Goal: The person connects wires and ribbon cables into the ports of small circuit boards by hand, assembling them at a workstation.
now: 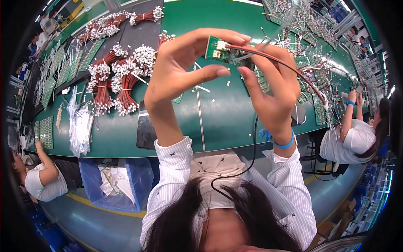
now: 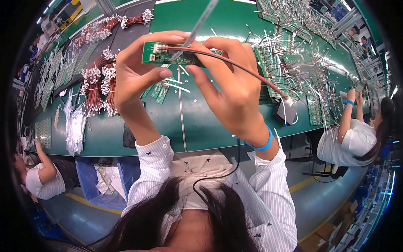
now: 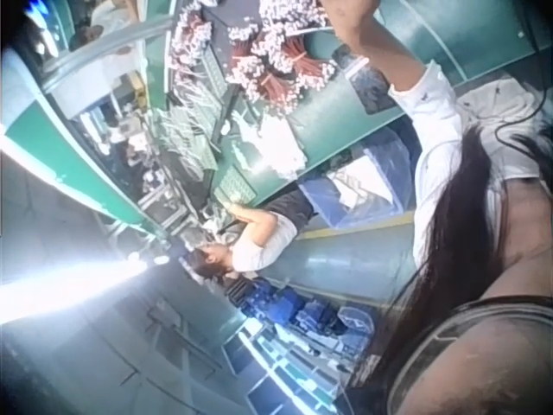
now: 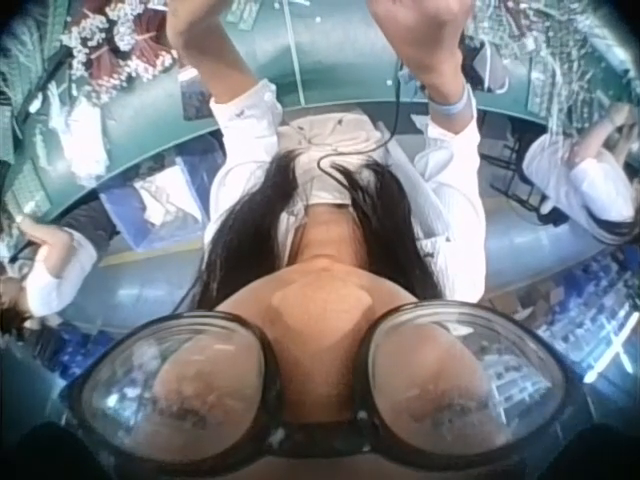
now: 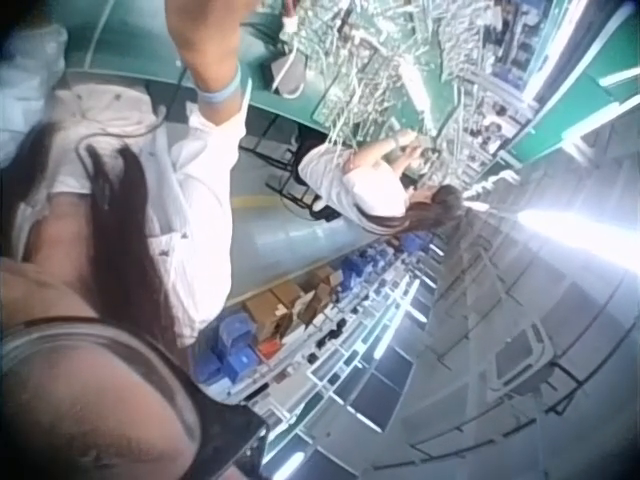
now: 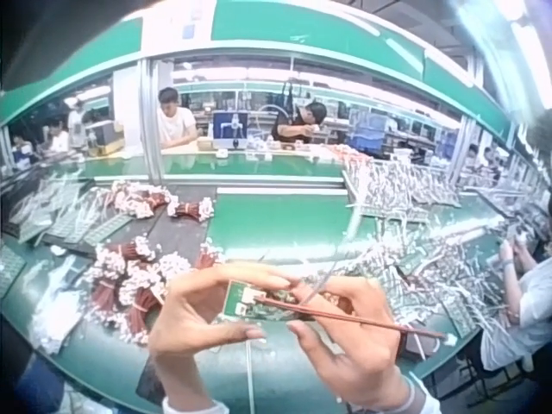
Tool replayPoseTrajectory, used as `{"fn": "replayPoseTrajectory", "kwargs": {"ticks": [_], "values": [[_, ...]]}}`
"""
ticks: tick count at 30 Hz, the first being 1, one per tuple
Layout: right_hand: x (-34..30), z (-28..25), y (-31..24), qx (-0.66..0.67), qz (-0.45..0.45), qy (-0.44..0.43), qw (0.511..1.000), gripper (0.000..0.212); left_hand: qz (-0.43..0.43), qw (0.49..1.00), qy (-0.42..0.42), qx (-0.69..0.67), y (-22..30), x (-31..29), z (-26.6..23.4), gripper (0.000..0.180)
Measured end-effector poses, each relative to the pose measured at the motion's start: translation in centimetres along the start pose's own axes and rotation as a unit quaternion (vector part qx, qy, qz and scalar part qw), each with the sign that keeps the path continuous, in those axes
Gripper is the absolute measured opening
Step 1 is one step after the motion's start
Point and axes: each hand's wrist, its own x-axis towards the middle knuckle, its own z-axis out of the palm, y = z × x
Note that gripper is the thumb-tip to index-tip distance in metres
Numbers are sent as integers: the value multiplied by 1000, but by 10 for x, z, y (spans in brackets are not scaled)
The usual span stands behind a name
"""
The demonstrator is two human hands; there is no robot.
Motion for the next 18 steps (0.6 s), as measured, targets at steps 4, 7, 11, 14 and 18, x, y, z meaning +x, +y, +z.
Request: {"fn": "replayPoseTrajectory", "kwargs": {"ticks": [4, 7, 11, 14, 18], "values": [[-2, -4, -2, -23, 15, -15, 1000, 37, 2, 1000, -17, -12, -6, 1, 0, 36], [-2, -2, -3, -2, 32, 11, 999, 37, -18, 999, -11, -33, -7, 2, 2, 33], [-3, -6, 0, -10, 33, 9, 999, 36, -27, 994, 10, -103, -12, 3, 6, 29], [-6, -8, -3, 11, 82, -4, 997, 35, -22, 995, -2, -96, -12, 5, 5, 28], [-22, -9, 2, 69, 118, 11, 991, 32, -7, 997, 18, -68, -15, -1, -2, 31]]}}
